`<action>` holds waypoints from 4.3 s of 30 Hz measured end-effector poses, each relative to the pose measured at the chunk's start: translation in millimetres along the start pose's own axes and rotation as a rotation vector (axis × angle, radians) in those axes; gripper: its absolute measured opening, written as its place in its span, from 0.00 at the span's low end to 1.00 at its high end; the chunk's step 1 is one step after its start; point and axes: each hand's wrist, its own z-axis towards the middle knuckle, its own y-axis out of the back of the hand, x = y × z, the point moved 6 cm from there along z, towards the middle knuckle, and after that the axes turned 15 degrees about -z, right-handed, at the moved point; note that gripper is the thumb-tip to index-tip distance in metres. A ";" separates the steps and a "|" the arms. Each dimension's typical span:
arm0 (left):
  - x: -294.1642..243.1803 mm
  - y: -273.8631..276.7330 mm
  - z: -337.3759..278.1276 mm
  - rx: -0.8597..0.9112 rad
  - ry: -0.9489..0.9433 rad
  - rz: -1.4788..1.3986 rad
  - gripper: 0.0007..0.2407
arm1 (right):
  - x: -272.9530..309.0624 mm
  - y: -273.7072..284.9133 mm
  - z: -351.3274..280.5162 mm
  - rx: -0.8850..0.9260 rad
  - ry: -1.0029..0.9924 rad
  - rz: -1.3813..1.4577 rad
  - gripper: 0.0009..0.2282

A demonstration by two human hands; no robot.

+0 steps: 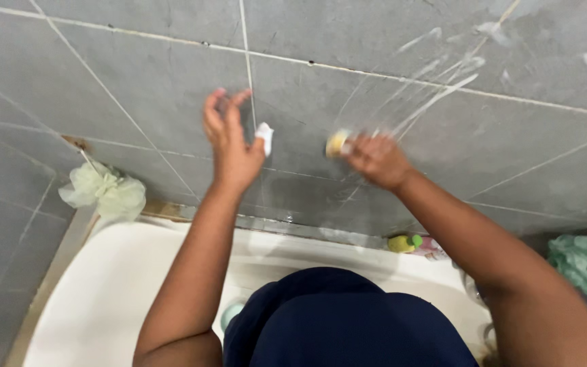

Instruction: The person cleans the bathroom wall tiles by scrubbing them with a sponge.

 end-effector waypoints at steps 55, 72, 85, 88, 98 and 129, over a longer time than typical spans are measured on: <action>102.7 20.4 58.9 0.239 -0.463 0.795 0.45 | 138.7 -93.7 94.0 0.203 0.043 0.404 0.25; 103.2 20.9 52.1 0.306 -0.423 0.694 0.46 | 143.2 -72.6 57.4 0.148 0.163 0.350 0.22; 109.0 24.4 57.7 0.285 -0.450 0.818 0.51 | 81.7 -72.6 19.0 0.533 0.032 0.401 0.21; 104.8 24.9 55.5 0.306 -0.440 0.779 0.55 | 82.6 -60.3 8.7 0.308 0.166 0.283 0.24; 100.3 26.6 55.3 0.323 -0.431 0.779 0.58 | -9.5 -2.0 14.0 -0.106 -0.408 -0.014 0.22; 100.5 28.9 48.6 0.285 -0.435 0.800 0.61 | 50.7 -54.6 -76.8 -0.022 -0.127 0.140 0.17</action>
